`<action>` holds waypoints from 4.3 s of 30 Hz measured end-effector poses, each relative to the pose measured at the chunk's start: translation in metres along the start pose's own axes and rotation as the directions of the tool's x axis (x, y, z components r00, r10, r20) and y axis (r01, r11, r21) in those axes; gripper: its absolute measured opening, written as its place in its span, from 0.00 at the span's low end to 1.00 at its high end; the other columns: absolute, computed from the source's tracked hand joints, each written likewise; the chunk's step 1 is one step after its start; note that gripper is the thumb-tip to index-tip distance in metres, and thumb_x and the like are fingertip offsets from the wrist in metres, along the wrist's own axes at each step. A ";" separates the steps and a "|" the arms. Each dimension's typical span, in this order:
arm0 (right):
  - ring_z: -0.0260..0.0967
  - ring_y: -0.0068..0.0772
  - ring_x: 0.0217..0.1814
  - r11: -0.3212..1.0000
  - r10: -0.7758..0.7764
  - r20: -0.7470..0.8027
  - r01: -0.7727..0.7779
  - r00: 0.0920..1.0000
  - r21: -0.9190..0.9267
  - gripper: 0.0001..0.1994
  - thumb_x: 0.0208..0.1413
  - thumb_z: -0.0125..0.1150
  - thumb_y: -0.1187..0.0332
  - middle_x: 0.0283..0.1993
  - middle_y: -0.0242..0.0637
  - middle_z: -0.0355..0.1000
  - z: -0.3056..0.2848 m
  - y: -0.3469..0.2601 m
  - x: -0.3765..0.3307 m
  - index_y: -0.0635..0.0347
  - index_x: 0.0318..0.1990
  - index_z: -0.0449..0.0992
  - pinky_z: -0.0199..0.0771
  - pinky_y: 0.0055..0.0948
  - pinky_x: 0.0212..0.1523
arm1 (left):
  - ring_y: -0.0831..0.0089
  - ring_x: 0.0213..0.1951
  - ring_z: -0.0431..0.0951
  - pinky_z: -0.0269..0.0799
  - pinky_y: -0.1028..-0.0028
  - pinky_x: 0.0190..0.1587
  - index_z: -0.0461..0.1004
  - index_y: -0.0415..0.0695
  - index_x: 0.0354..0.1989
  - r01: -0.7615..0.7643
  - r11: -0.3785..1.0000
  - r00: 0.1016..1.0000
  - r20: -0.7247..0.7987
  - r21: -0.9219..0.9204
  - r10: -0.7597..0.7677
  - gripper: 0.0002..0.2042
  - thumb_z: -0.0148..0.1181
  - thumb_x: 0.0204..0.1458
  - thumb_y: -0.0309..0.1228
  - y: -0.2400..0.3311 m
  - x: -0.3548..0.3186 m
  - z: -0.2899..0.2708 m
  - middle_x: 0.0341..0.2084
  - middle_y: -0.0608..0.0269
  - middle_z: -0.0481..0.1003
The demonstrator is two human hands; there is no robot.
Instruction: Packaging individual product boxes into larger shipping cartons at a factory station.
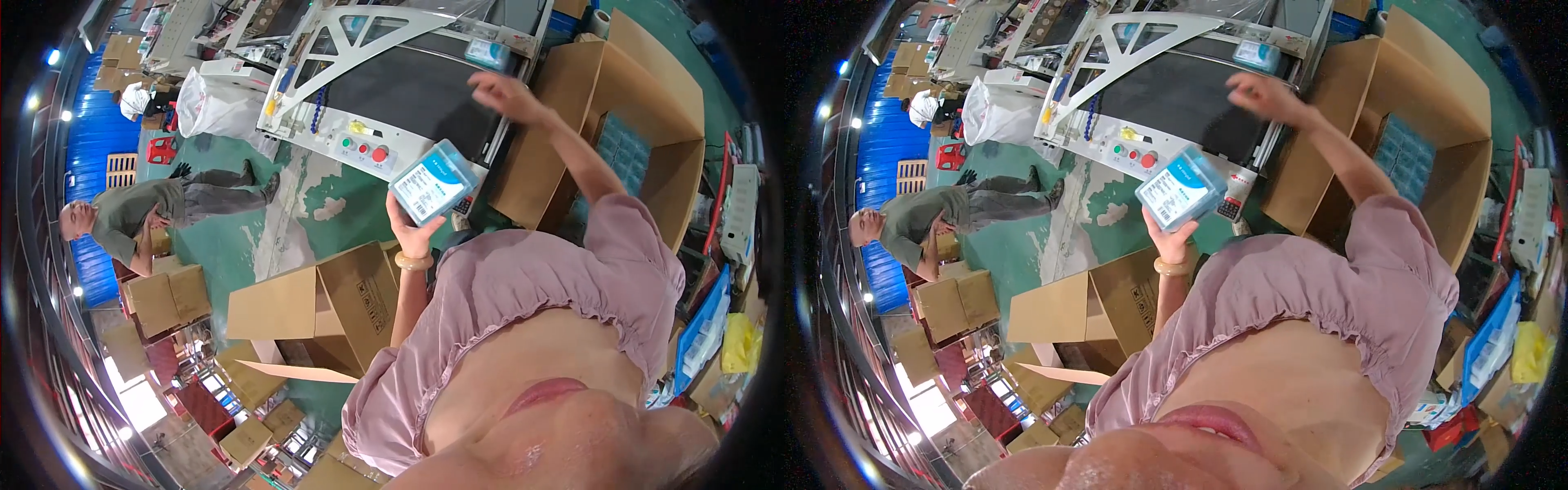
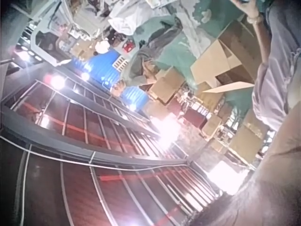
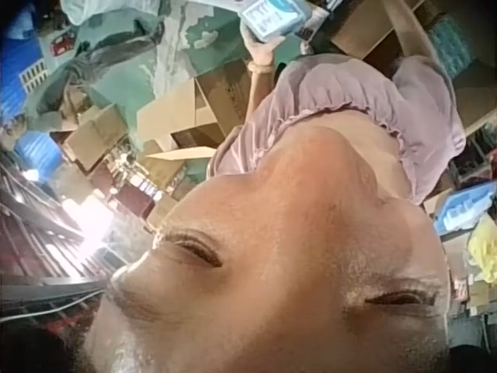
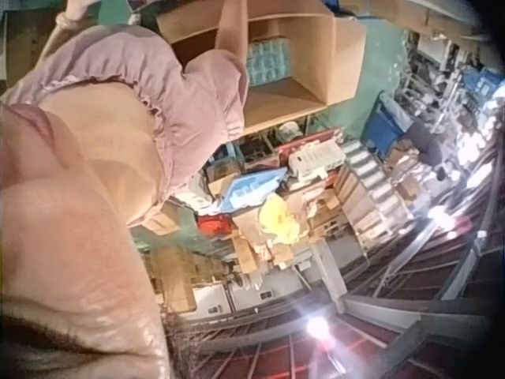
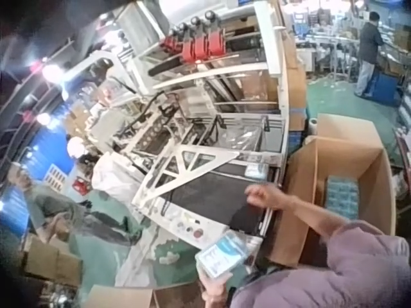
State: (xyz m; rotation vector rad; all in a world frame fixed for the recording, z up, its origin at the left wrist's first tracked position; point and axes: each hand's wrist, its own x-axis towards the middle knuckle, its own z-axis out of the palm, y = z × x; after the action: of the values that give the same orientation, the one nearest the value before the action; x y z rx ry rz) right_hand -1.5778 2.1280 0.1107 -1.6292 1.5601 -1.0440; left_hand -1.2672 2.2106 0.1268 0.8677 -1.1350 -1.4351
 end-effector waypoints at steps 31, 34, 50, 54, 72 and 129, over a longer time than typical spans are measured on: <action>0.64 0.28 0.20 0.583 0.771 -0.600 -0.615 0.214 0.530 0.28 0.28 0.69 0.46 0.22 0.36 0.68 -0.063 0.179 0.024 0.64 0.28 0.73 0.61 0.27 0.19 | 0.69 0.50 0.63 0.61 0.70 0.52 0.51 0.38 0.57 -0.043 0.962 0.999 -0.016 0.271 0.049 0.44 0.71 0.27 0.21 0.007 0.002 -0.019 0.49 0.57 0.61; 0.68 0.34 0.26 0.577 0.737 -0.654 -0.664 0.173 0.475 0.30 0.27 0.69 0.44 0.26 0.41 0.70 -0.054 0.180 0.037 0.66 0.29 0.74 0.65 0.31 0.24 | 0.70 0.49 0.64 0.61 0.71 0.52 0.52 0.39 0.56 -0.019 0.958 0.996 -0.078 0.287 0.043 0.43 0.71 0.27 0.20 0.011 -0.003 -0.022 0.48 0.58 0.62; 0.68 0.26 0.27 0.835 0.389 -0.276 -0.209 0.879 0.509 0.14 0.49 0.57 0.57 0.29 0.29 0.71 0.015 0.072 -0.026 0.58 0.34 0.75 0.67 0.28 0.27 | 0.70 0.49 0.63 0.61 0.70 0.51 0.54 0.39 0.56 -0.055 0.960 0.998 -0.008 0.275 0.060 0.44 0.74 0.25 0.25 -0.013 0.012 -0.006 0.47 0.60 0.61; 0.67 0.21 0.36 0.532 0.433 0.267 -0.483 0.861 0.695 0.16 0.54 0.50 0.59 0.37 0.30 0.70 0.062 -0.039 -0.087 0.59 0.46 0.69 0.67 0.24 0.35 | 0.67 0.48 0.64 0.61 0.69 0.51 0.57 0.39 0.54 -0.124 0.892 0.992 0.020 0.435 0.128 0.44 0.75 0.24 0.29 -0.016 0.017 -0.011 0.45 0.59 0.63; 0.65 0.27 0.41 0.318 0.594 0.251 -0.510 0.765 0.799 0.20 0.49 0.54 0.68 0.41 0.33 0.66 0.103 -0.070 -0.127 0.58 0.51 0.60 0.65 0.26 0.39 | 0.62 0.52 0.64 0.59 0.67 0.53 0.55 0.46 0.58 -0.027 0.795 0.989 0.134 0.606 -0.068 0.47 0.74 0.23 0.37 -0.007 -0.006 -0.003 0.48 0.54 0.63; 0.68 0.25 0.39 0.796 0.364 -0.324 -0.111 0.873 0.595 0.17 0.49 0.57 0.57 0.37 0.35 0.71 0.079 0.051 -0.066 0.60 0.40 0.72 0.68 0.24 0.38 | 0.69 0.45 0.67 0.67 0.72 0.47 0.55 0.43 0.56 -0.002 0.871 0.974 0.198 0.491 -0.109 0.38 0.68 0.33 0.22 -0.034 -0.022 -0.014 0.46 0.57 0.62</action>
State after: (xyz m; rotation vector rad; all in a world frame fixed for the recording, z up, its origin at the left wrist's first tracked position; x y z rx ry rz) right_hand -1.5320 2.1835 0.0214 -0.7985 1.4711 -1.6011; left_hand -1.2599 2.2289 0.0889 1.1141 -1.7026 -1.3287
